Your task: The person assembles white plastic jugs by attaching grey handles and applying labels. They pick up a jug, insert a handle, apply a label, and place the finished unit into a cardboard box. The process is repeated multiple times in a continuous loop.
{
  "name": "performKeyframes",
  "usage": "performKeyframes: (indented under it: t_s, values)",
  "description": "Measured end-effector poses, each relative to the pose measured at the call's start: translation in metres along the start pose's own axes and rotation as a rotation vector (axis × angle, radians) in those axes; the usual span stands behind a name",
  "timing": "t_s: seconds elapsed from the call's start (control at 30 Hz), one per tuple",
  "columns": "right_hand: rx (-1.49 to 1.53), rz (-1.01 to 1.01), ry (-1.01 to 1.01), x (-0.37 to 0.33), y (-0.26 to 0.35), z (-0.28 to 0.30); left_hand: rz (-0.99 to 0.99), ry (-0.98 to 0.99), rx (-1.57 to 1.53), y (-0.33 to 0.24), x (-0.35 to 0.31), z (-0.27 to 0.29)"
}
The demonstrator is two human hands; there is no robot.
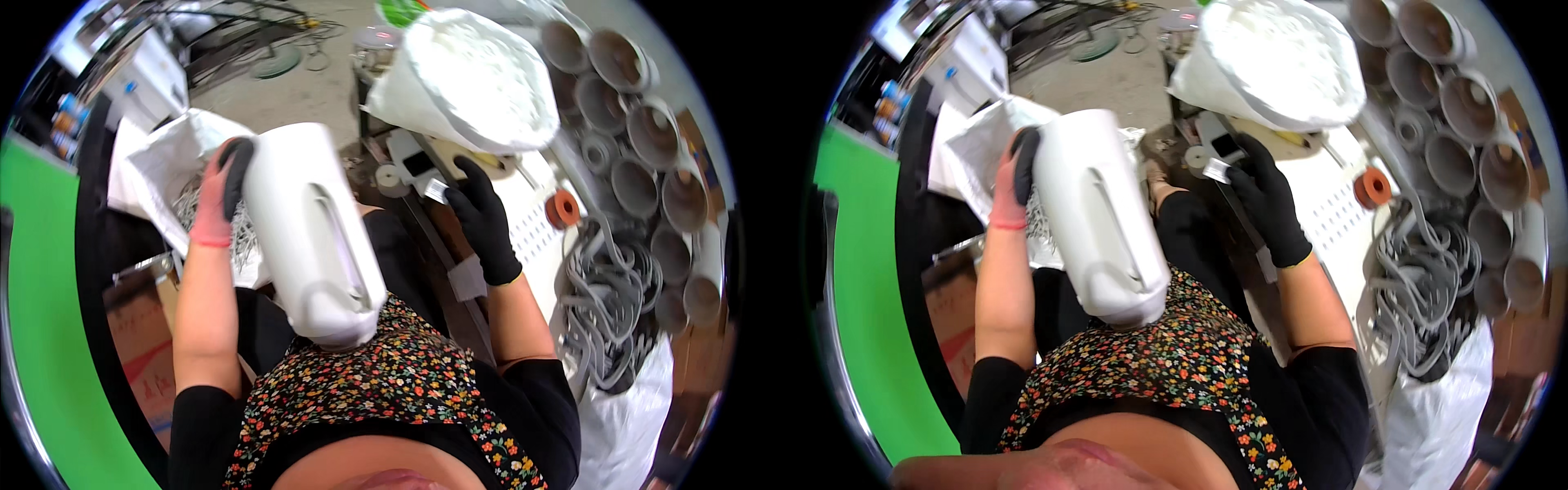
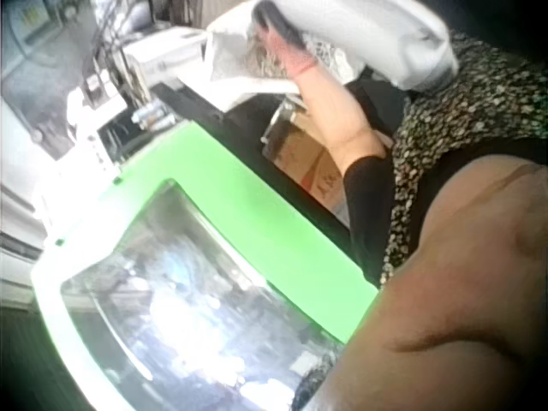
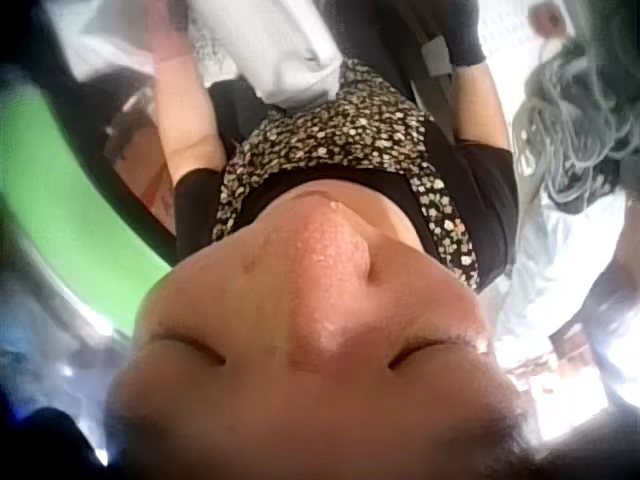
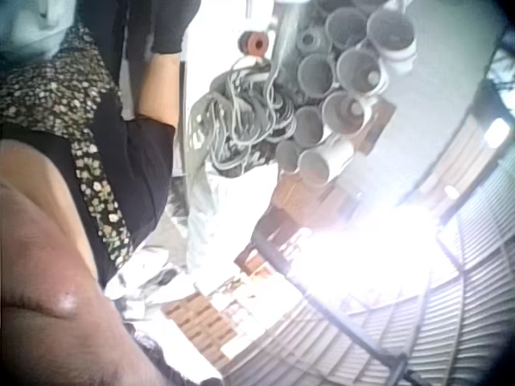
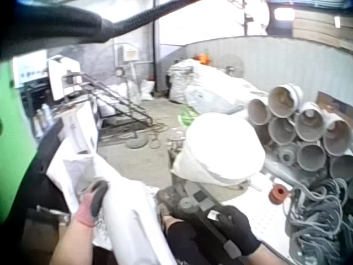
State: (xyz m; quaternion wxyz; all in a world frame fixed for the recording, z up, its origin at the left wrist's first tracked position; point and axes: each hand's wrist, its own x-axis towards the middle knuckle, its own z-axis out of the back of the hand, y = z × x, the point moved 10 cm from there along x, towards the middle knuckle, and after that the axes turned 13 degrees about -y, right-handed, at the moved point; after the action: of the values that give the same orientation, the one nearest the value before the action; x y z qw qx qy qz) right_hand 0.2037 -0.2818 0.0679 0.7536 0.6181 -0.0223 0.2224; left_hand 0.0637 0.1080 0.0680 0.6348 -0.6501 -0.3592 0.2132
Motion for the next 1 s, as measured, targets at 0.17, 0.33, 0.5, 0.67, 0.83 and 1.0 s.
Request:
performKeyframes:
  t_s: [0.17, 0.33, 0.5, 0.67, 0.83, 1.0]
  values:
    - [0.367, -0.113, 0.45, 0.024, 0.1, -0.128, -0.031, 0.066, -0.026, -0.053, -0.028, -0.031]
    - [0.243, -0.022, 0.549, 0.015, 0.122, -0.176, -0.045, 0.014, -0.041, -0.061, -0.041, 0.005]
    - [-0.002, 0.098, 0.493, 0.02, 0.108, -0.201, -0.1, -0.049, -0.054, -0.068, -0.043, 0.027]
    - [0.082, -0.08, 0.414, 0.018, -0.044, -0.191, -0.066, -0.218, -0.125, -0.032, -0.006, 0.09]
    - [0.407, 0.284, 0.31, -0.025, 0.055, -0.148, 0.281, 0.048, -0.049, 0.037, -0.035, 0.091]
    - [1.008, -0.471, 0.272, -0.028, -0.007, -0.173, 0.143, 0.181, -0.034, -0.003, -0.035, 0.023]
